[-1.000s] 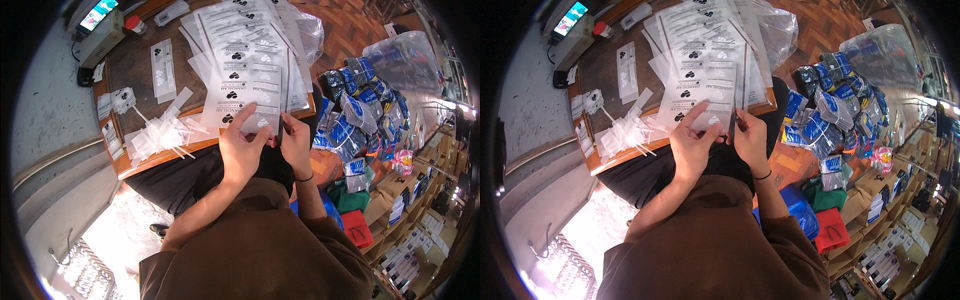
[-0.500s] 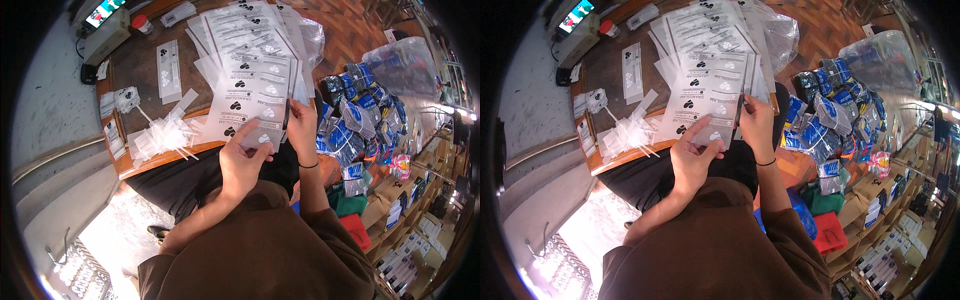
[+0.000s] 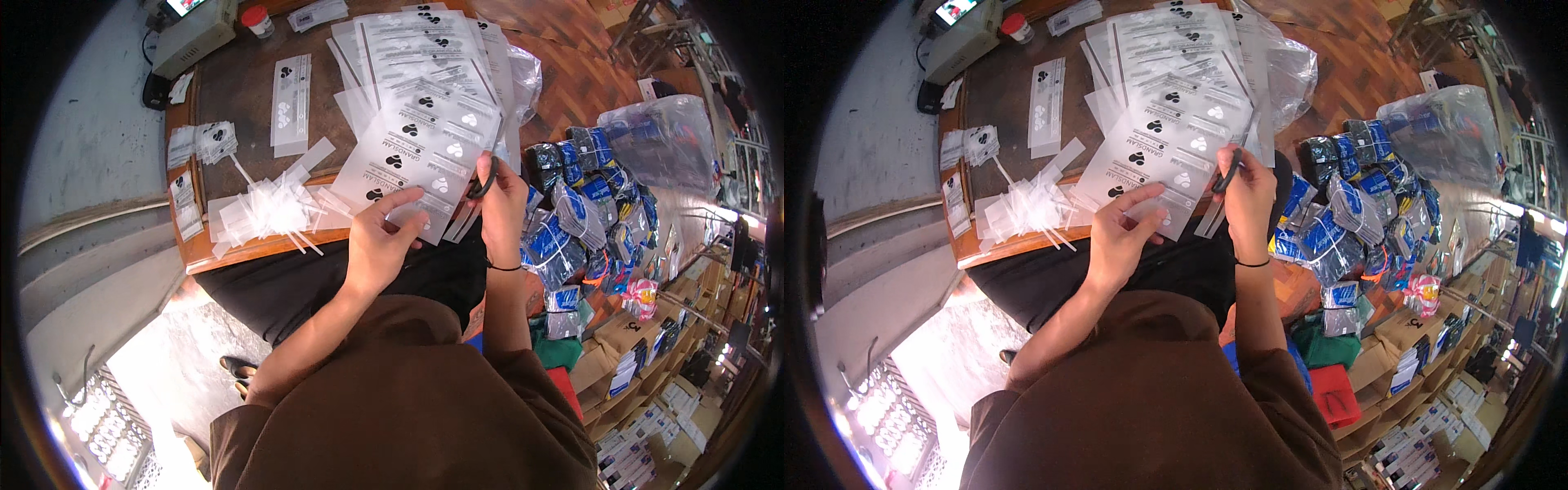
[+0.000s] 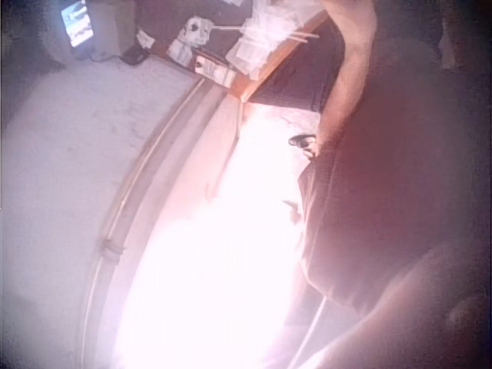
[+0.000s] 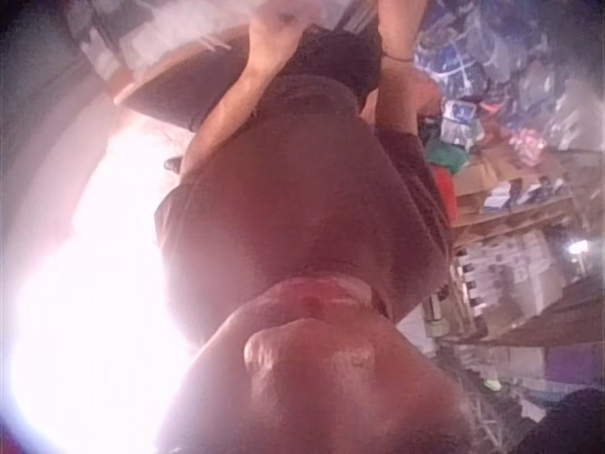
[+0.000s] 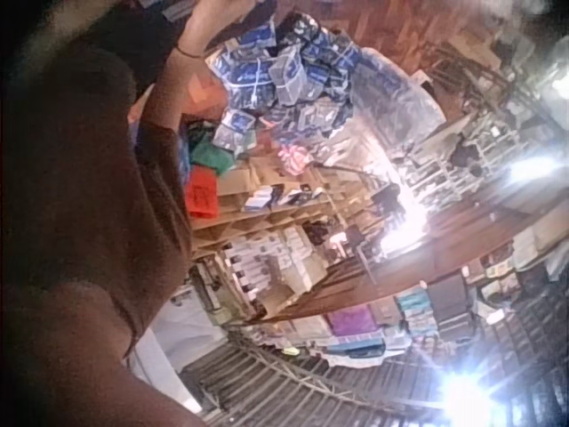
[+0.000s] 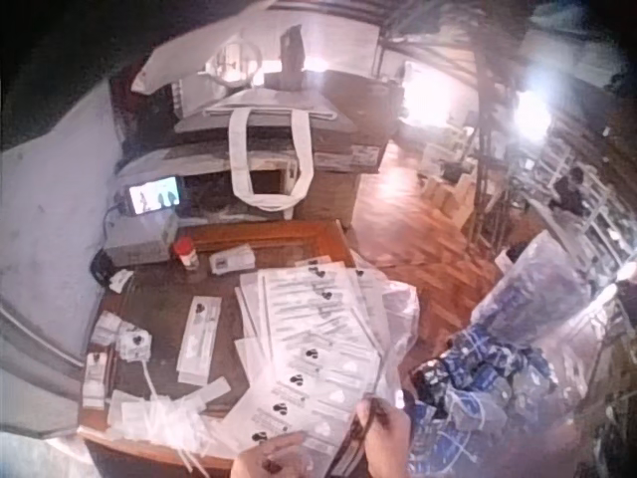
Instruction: The person uses scissors to cut individual plastic pouches from a multi-pouch sheet. They repeatedly pick up a sheet, cut along the perforated lines to separate pouches, and place the cut pieces on the table. The process continues with multiple sheets throughout the clip.
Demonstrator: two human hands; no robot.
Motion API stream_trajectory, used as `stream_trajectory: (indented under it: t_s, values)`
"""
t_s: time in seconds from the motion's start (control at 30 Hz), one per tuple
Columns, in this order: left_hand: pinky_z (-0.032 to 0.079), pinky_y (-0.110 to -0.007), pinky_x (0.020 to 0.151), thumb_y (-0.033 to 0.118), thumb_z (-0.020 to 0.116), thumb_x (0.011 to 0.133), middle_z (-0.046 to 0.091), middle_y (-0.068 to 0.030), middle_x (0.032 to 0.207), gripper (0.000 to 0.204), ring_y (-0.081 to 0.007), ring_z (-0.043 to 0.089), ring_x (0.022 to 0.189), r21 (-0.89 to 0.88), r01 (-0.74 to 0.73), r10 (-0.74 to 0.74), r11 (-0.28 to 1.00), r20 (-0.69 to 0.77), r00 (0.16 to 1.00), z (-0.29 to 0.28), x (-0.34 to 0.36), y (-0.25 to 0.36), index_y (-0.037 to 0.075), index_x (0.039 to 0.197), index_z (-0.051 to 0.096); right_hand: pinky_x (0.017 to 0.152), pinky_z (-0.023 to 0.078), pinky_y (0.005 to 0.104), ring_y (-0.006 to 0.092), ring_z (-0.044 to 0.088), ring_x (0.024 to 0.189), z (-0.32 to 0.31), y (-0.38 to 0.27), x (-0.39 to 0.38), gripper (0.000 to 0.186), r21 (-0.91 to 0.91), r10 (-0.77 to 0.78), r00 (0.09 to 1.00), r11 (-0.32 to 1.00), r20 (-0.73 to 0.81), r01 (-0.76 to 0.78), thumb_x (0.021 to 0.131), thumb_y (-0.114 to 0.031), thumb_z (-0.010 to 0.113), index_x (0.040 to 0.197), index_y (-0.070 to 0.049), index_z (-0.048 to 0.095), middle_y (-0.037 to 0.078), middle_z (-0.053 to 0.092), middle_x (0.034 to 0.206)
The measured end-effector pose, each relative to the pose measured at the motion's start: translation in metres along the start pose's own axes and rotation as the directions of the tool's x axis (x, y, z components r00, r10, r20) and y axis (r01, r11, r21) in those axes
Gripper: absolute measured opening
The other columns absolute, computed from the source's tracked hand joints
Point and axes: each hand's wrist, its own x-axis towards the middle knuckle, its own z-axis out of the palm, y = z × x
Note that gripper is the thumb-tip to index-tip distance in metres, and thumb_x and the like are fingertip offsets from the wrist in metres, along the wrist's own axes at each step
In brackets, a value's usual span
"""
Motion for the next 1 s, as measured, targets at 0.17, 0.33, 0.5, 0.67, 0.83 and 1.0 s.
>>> stream_trajectory:
  t_s: [0.17,0.33,0.5,0.67,0.83,1.0]
  values:
    - [0.047,-0.019,0.059,0.01,0.076,0.095,0.076,-0.0079,0.091,0.032,-0.0046,0.06,0.065,0.202,-0.102,0.108,0.974,-0.017,0.994,-0.008,0.001,0.001,-0.001,0.125,0.073,0.052,0.042,0.0212,0.0064,0.059,0.062,0.013,-0.01,-0.009,0.036,0.134,-0.059,0.987,0.988,-0.149,0.08,0.089,-0.003,0.083,0.121,0.004,0.066,0.0,0.068,0.083]
    - [0.041,-0.017,0.059,0.004,0.076,0.095,0.073,-0.0019,0.086,0.023,-0.0002,0.054,0.067,-0.053,-0.148,0.133,0.988,-0.225,0.965,-0.003,0.007,-0.003,-0.002,0.117,0.074,0.079,0.047,0.0185,0.0049,0.06,0.096,0.019,-0.016,-0.024,0.045,0.304,-0.217,0.963,0.918,-0.157,0.256,0.086,0.005,0.082,0.126,0.004,0.063,0.001,0.067,0.109]
    - [0.048,-0.018,0.063,0.003,0.075,0.096,0.073,-0.0028,0.091,0.027,-0.0016,0.059,0.072,-0.216,-0.219,0.16,0.951,-0.262,0.952,0.002,0.015,0.007,-0.004,0.122,0.071,0.079,0.055,0.0264,0.0119,0.066,0.091,0.022,-0.017,-0.056,0.041,0.263,-0.27,0.934,0.907,-0.233,0.328,0.091,0.003,0.077,0.128,0.001,0.061,0.005,0.069,0.105]
    - [0.053,-0.021,0.07,0.005,0.077,0.094,0.075,-0.0074,0.098,0.032,-0.005,0.065,0.081,-0.04,-0.166,0.154,0.985,-0.209,0.966,-0.002,0.02,-0.004,-0.004,0.124,0.071,0.066,0.056,0.0296,0.0152,0.067,0.072,-0.003,0.006,-0.102,0.035,0.187,-0.072,0.989,0.978,-0.132,0.096,0.097,-0.007,0.073,0.128,-0.002,0.059,0.007,0.069,0.089]
    - [0.054,-0.025,0.071,0.006,0.076,0.093,0.074,-0.0058,0.097,0.031,-0.0072,0.064,0.081,0.137,-0.151,0.178,0.979,-0.218,0.959,-0.007,0.029,0.0,-0.001,0.123,0.071,0.068,0.052,0.0268,0.0105,0.063,0.074,-0.04,0.028,-0.163,0.039,0.085,0.059,0.966,0.993,0.251,-0.082,0.095,-0.013,0.077,0.129,-0.001,0.061,0.003,0.065,0.084]
    - [0.053,-0.025,0.08,0.001,0.076,0.093,0.072,-0.0078,0.11,0.033,-0.0088,0.064,0.092,0.197,-0.298,0.331,0.934,-0.161,0.93,-0.005,0.038,0.013,-0.003,0.126,0.069,0.068,0.048,0.0246,0.0062,0.058,0.074,-0.043,0.036,-0.171,0.044,-0.032,0.132,0.858,0.99,0.496,-0.134,0.092,-0.017,0.08,0.129,0.0,0.063,-0.001,0.063,0.082]
